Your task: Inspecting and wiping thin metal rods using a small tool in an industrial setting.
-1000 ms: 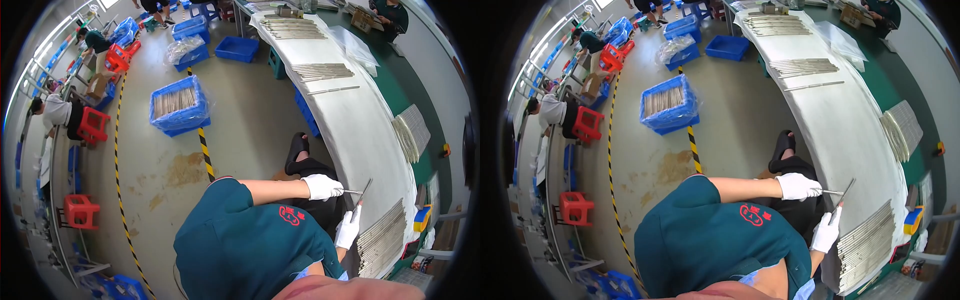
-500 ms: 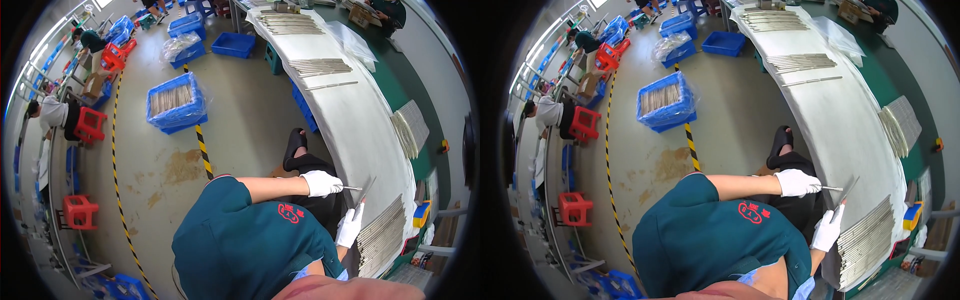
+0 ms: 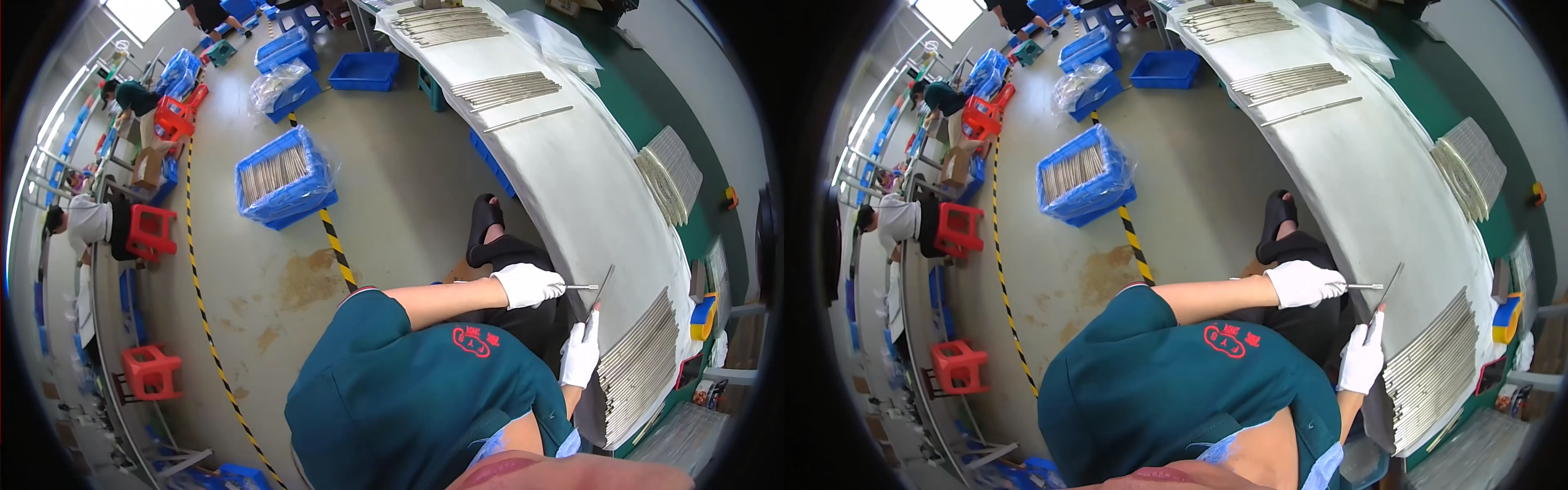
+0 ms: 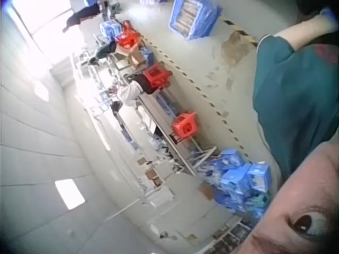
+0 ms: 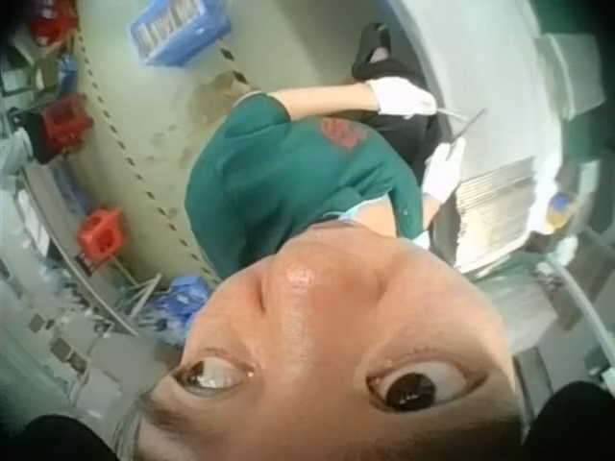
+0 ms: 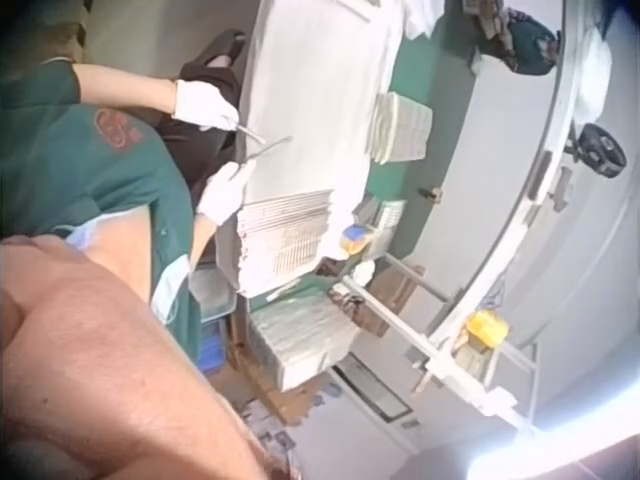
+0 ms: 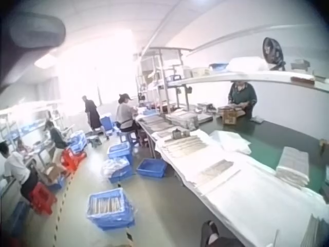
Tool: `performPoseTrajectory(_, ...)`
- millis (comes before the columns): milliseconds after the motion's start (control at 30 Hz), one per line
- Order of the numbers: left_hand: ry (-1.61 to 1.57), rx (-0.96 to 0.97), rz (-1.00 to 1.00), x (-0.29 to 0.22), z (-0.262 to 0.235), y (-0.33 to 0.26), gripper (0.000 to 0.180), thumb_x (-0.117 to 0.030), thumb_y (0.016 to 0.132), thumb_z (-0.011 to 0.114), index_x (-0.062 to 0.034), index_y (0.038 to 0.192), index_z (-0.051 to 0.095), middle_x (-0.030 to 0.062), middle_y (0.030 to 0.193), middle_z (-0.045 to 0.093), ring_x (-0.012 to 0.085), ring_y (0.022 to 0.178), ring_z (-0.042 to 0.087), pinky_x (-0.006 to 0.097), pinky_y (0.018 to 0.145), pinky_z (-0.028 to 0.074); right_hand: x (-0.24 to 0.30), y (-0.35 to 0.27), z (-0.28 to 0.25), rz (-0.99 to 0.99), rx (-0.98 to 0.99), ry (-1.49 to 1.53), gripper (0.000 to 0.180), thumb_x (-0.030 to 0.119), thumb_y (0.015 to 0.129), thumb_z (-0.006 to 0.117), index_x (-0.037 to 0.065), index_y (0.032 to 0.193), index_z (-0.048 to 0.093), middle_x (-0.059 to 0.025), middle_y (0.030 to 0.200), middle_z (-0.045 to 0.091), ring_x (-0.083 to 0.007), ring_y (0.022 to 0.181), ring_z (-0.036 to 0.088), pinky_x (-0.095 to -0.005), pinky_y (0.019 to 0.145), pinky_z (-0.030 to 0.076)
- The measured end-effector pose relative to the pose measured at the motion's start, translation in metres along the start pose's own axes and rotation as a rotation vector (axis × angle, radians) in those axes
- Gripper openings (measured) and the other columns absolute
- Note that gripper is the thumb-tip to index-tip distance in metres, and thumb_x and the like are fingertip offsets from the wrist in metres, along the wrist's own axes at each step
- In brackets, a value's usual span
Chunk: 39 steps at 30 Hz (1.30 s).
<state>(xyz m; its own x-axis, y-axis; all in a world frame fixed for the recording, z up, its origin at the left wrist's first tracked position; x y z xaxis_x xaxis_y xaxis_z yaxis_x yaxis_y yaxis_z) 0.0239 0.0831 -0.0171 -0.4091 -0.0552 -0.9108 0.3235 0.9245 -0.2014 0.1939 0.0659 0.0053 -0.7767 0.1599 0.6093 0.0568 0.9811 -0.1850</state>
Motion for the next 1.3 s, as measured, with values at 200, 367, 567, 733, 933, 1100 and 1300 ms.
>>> performPoseTrajectory(200,0.013,-0.019,0.031,0.006,0.003,0.003,0.029,-0.027,0.089,0.048,-0.0073,0.108,0.058,0.0046,0.079,0.064,0.0153,0.055,0.058,0.027,0.059,0.047,-0.004,0.003,0.004,0.022,0.028,0.020,0.050,0.026,0.089,0.043,0.023,0.138,0.034,-0.0113,0.053,0.054,-0.0195,0.047,0.055,-0.0328,0.052,0.045)
performPoseTrajectory(367,0.014,-0.062,0.106,0.009,0.005,0.005,0.026,-0.023,0.090,0.047,-0.0055,0.106,0.058,0.0049,0.084,0.065,0.0137,0.059,0.059,0.026,0.060,0.048,-0.004,-0.001,0.003,0.011,0.010,0.102,0.052,0.026,0.088,0.044,0.023,0.139,0.032,-0.0121,0.055,0.055,-0.0202,0.047,0.055,-0.0335,0.052,0.045)
performPoseTrajectory(567,0.092,-0.068,0.080,0.001,-0.003,0.000,0.027,-0.026,0.090,0.049,-0.0061,0.106,0.059,0.0067,0.076,0.063,0.0177,0.055,0.058,0.030,0.056,0.047,-0.008,0.003,0.005,-0.058,-0.006,-0.130,0.049,0.032,0.088,0.046,0.023,0.135,0.037,-0.0215,0.066,0.059,-0.0399,0.059,0.057,-0.0468,0.057,0.045)
performPoseTrajectory(733,0.089,-0.121,0.115,0.005,-0.002,0.002,0.027,-0.025,0.089,0.051,-0.0066,0.108,0.058,0.0076,0.081,0.065,0.0172,0.060,0.060,0.029,0.061,0.047,0.006,-0.001,-0.002,-0.092,-0.008,-0.187,0.047,0.028,0.086,0.048,0.018,0.132,0.041,-0.0201,0.062,0.058,-0.0367,0.053,0.056,-0.0451,0.053,0.045)
performPoseTrajectory(933,0.034,-0.122,0.082,0.010,-0.002,0.001,0.031,-0.029,0.089,0.050,-0.0074,0.109,0.057,0.0091,0.090,0.065,0.0259,0.076,0.063,0.034,0.070,0.049,0.013,-0.004,-0.003,-0.132,-0.019,-0.211,0.047,0.027,0.086,0.048,0.018,0.132,0.042,-0.0180,0.066,0.061,-0.0359,0.055,0.057,-0.0446,0.055,0.046)
performPoseTrajectory(1100,-0.041,-0.108,0.109,0.007,-0.003,-0.001,0.027,-0.020,0.089,0.050,-0.0045,0.110,0.057,0.0063,0.083,0.066,0.0150,0.061,0.062,0.026,0.061,0.049,0.021,-0.005,-0.006,-0.189,-0.036,-0.251,0.049,0.025,0.085,0.048,0.018,0.133,0.040,-0.0182,0.062,0.059,-0.0354,0.055,0.058,-0.0450,0.055,0.046)
performPoseTrajectory(1300,-0.044,-0.048,-0.076,0.001,-0.004,-0.001,0.027,-0.019,0.089,0.051,-0.0038,0.111,0.057,0.0068,0.077,0.064,0.0129,0.056,0.057,0.025,0.059,0.046,0.020,-0.012,-0.020,-0.186,-0.121,-0.166,0.049,0.023,0.084,0.049,0.018,0.131,0.042,-0.0159,0.054,0.055,-0.0330,0.049,0.056,-0.0439,0.052,0.046)
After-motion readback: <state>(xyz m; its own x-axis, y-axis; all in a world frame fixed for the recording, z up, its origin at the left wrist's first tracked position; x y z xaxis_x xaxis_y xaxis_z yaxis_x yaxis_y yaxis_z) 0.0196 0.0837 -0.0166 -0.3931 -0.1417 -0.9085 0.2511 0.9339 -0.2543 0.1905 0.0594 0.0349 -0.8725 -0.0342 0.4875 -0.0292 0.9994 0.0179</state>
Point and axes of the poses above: each hand's wrist, its own y-axis towards the middle knuckle, its own z-axis out of the palm, x = y × z, the point moved 10 cm from there along y, towards the middle knuckle
